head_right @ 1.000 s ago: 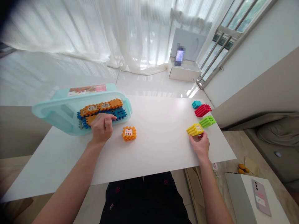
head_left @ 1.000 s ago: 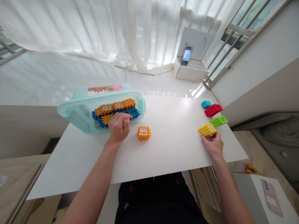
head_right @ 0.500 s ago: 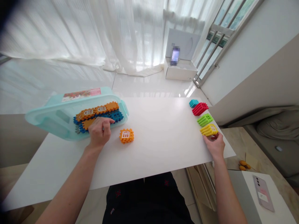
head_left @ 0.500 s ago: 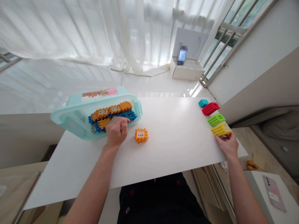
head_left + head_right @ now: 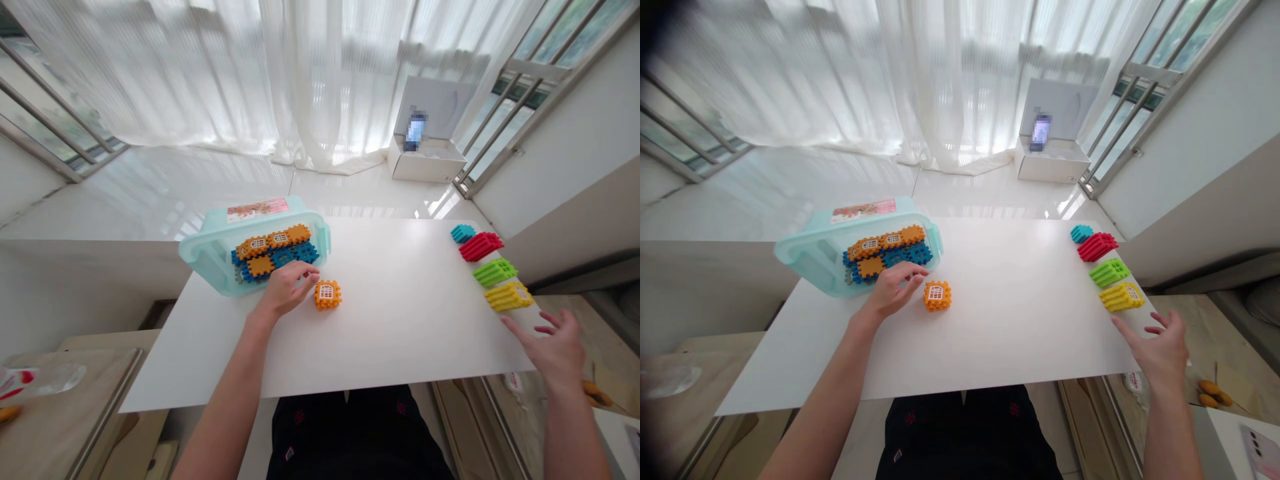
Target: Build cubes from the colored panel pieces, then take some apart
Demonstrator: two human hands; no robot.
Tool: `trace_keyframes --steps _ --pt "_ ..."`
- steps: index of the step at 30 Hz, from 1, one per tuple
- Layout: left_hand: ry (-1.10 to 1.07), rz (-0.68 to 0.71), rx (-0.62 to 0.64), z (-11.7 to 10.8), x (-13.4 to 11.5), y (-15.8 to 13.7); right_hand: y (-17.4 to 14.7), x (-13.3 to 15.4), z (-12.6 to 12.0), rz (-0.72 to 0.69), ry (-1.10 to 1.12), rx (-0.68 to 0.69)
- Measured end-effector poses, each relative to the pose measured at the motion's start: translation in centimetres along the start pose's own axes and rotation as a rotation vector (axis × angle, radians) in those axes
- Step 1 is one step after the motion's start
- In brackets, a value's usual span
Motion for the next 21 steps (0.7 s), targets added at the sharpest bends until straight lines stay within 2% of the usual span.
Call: trace_keyframes --steps 3,5,8,11,14,16,18,21 --pt "-0.03 0.006 0.032 -0.3 -1.0 -0.1 -1.9 2.8 -2.6 -0.063 0.201 -0.089" --pt "-0.018 0.021 0.018 -0.4 -1.6 -0.1 -3.9 6.3 -2.6 -0.175 0.396 -0.033" --pt "0.075 0.006 -0.09 -1.3 -1.4 -0.1 -7.6 13.3 -0.6 -0.396 0.588 0.126" --pt "0.132 -0.068 -0.16 -2.4 -0.4 -0.4 -11.3 20.5 3.6 -0.574 0.634 0.328" --pt "0.025 -0.104 -0.01 -1.8 0.2 -0.5 -15.3 26.5 8.2 -0.8 0.665 0.539" --pt "-0.061 -0.11 0.128 -0.8 0.1 -0.9 -17.6 29.0 10.9 -0.899 0.712 0.665" --pt "-0.138 -0.14 0.235 0.2 0.2 -1.4 -19.5 30.0 13.0 -0.925 0.76 0.783" --pt "-0.248 -0.204 0.354 2.0 0.5 -2.2 -22.0 30.0 15.1 -0.964 0.79 0.976"
Point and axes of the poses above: each hand's wrist, its own y-axis towards the middle knuckle, its own z-axis out of the palm, x = y × z, the point moved 8 cm from there along y, towards the middle knuckle, and after that the axes turned 8 degrees about z, right-handed, at the moved point
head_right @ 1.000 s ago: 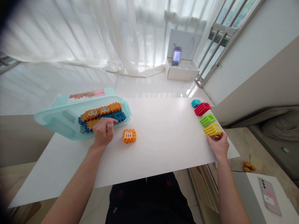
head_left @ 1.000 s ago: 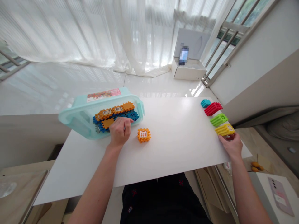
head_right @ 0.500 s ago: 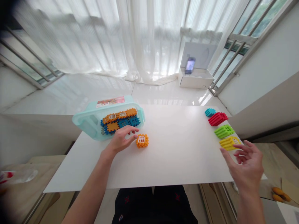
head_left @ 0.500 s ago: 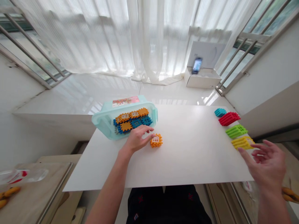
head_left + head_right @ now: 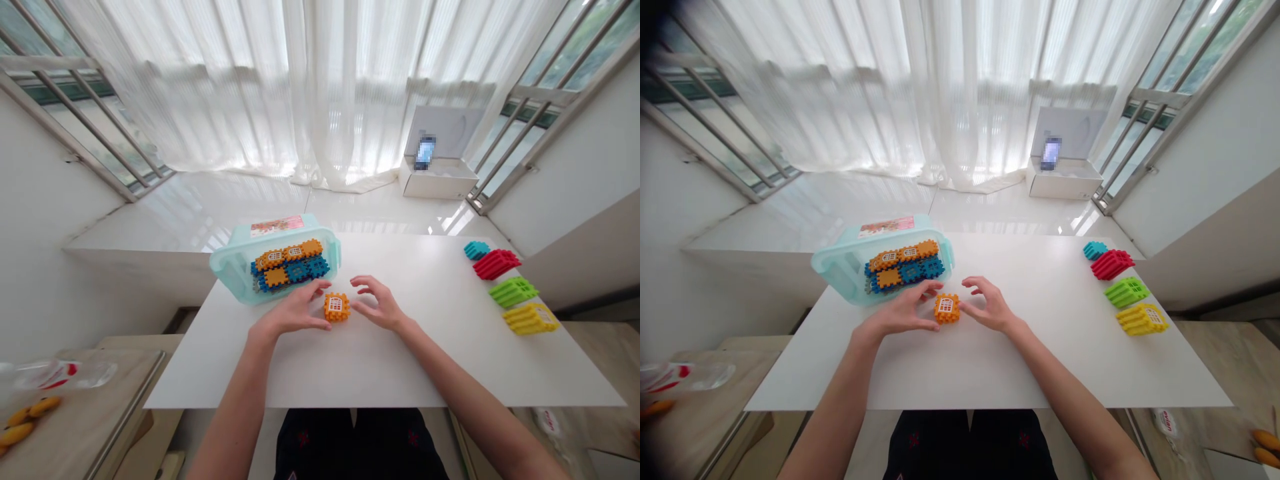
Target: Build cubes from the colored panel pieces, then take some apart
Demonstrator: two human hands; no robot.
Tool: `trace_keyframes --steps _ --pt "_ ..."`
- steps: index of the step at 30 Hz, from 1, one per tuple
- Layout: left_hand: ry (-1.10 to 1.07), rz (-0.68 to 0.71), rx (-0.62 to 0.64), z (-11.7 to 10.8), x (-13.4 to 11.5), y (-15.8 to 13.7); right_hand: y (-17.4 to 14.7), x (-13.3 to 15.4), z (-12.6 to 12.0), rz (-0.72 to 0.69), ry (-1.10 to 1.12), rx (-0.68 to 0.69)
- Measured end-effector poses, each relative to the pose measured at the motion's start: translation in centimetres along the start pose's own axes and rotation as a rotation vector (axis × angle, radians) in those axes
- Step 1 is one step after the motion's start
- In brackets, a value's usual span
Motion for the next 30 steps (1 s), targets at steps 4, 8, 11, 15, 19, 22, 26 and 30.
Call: trace_keyframes --steps 4,8,11,15,19,22,26,30 --pt "-0.029 0.008 0.037 1.1 -0.2 0.3 -0.8 -0.3 2.0 -0.036 0.0 0.144" --pt "-0.036 0.031 0.008 1.2 -1.3 0.8 -0.9 -0.3 2.5 -0.065 -0.033 0.173" --pt "-0.042 0.05 -0.018 1.5 -1.7 1.2 -0.7 -0.4 2.5 -0.056 -0.017 0.161" --pt "-0.051 0.076 -0.045 2.4 -1.2 2.1 -0.5 -1.0 1.7 0.005 0.002 0.153" --pt "-0.069 0.097 -0.054 3.2 -0.4 4.0 -0.2 -2.4 -0.1 0.115 0.059 0.137" --pt "-0.065 0.097 -0.052 3.7 0.0 5.4 -0.1 -3.6 -1.4 0.18 0.069 0.094" --pt "-0.115 0.076 -0.055 3.9 0.5 5.9 -0.2 -4.3 -2.0 0.229 0.098 0.077" --pt "-0.158 0.072 -0.043 3.9 0.8 5.5 -0.2 -3.8 -1.9 0.208 0.092 0.079"
Point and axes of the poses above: each hand's wrist, its own y-axis towards the middle knuckle, its own z-axis out of the palm, x = y × z, the point moved 8 cm from there along y, towards the middle knuckle, and after that the axes turned 8 degrees about z, right-handed, at the moved point
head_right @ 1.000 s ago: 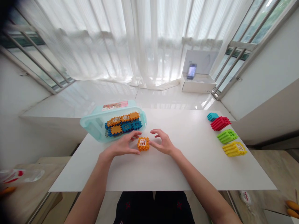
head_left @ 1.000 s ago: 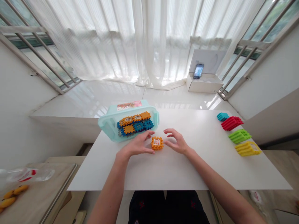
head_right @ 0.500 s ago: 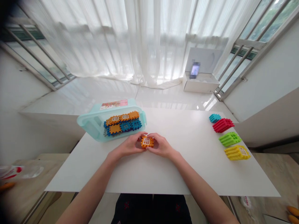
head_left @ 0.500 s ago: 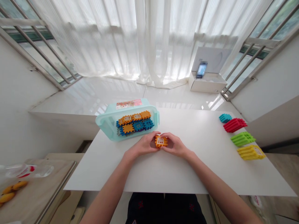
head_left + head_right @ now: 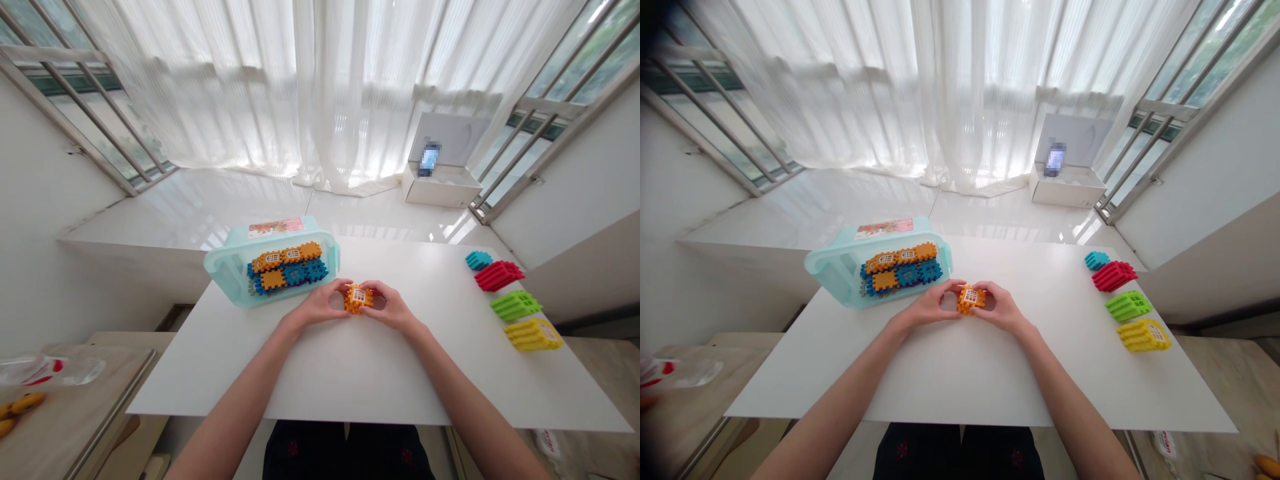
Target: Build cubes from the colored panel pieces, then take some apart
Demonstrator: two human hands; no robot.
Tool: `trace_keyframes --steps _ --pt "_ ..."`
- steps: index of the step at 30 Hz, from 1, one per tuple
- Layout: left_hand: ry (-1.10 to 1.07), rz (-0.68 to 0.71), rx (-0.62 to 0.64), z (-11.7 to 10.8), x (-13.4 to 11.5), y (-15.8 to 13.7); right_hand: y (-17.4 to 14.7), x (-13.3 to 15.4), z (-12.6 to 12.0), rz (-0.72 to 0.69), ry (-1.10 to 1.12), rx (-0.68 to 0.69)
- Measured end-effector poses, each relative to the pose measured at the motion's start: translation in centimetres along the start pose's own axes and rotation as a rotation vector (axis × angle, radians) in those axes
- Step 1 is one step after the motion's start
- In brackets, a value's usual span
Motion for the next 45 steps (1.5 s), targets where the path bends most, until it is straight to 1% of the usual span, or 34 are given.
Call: trace_keyframes --steps 4,9,13,19,27,33,41,45 --pt "-0.016 -0.015 0.003 0.0 0.1 -0.1 0.0 0.8 0.5 -0.04 -0.018 0.02" --pt "-0.023 0.022 0.0 0.0 -0.3 0.1 0.1 0.8 1.1 -0.055 -0.001 0.055" --pt "-0.022 0.012 -0.002 -0.1 -0.5 0.0 0.1 0.6 1.0 -0.043 0.004 0.046" --pt "-0.04 -0.003 -0.009 -0.1 -0.7 0.0 0.0 1.0 1.0 -0.055 0.023 0.055" --pt "-0.054 -0.004 -0.02 -0.2 -0.5 0.0 -0.1 0.9 0.8 -0.054 0.001 0.042" --pt "-0.055 -0.011 -0.016 -0.2 -0.4 0.0 -0.1 1.5 0.9 -0.086 -0.036 0.025" --pt "-0.034 0.006 -0.024 -0.3 -0.9 0.0 -0.1 1.6 0.8 -0.081 -0.07 0.015" --pt "-0.047 0.009 -0.029 -0.2 -0.7 0.1 0.0 1.0 0.6 -0.044 -0.006 0.015"
Point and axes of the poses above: each hand's wrist, its own y-axis towards the middle knuckle, its own z-axis out of the palm, x = y × z, the point moved 8 cm from there along y, towards the middle knuckle, and after that the axes turned 8 degrees about z, right-handed, at the moved point
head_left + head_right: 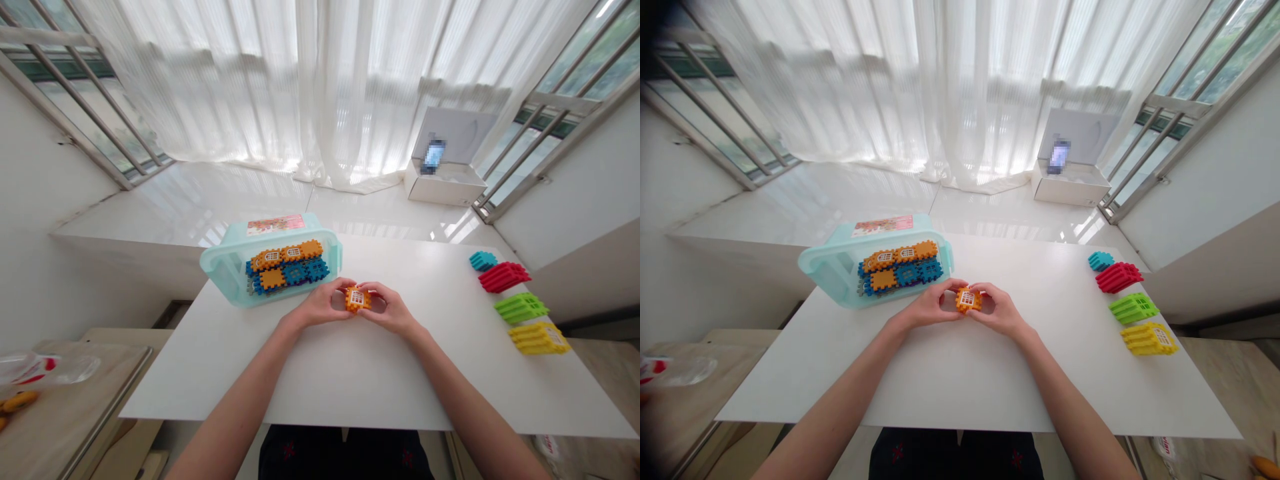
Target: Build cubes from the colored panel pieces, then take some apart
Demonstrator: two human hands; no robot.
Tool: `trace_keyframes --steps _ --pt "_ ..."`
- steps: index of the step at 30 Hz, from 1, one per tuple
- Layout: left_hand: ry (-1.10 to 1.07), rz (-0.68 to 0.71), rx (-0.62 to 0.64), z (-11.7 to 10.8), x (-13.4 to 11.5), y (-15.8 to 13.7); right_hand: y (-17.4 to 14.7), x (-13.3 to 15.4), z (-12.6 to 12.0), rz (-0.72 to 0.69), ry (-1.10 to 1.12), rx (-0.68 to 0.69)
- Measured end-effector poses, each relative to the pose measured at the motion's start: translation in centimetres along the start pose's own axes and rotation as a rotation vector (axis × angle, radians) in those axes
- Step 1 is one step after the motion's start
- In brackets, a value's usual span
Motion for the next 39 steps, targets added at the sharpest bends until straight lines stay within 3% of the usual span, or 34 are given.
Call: trace_keyframes --steps 5,13,20,26,39 --pt "-0.011 0.001 0.0 0.0 0.2 -0.1 0.1 -0.7 -0.8 0.032 0.027 -0.052" --pt "0.011 0.015 -0.011 -0.1 0.4 -0.1 -0.1 -0.6 0.2 0.027 0.0 0.015" --pt "-0.022 0.038 -0.005 -0.2 0.0 -0.1 0.3 -1.0 -0.4 0.057 0.151 -0.03" --pt "-0.025 0.044 -0.003 -0.2 0.1 -0.1 0.3 -1.3 -1.2 0.073 0.093 -0.022" --pt "0.012 0.042 -0.007 0.0 0.4 -0.2 0.1 -0.6 0.0 0.061 -0.028 0.031"
Point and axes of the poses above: each hand's wrist, its own y-axis towards the middle knuckle, its own z-axis out of the palm, x = y × z, the point moved 8 cm from there along y, towards the middle knuckle, and after that the axes turned 8 degrees about z, right-handed, at the moved point
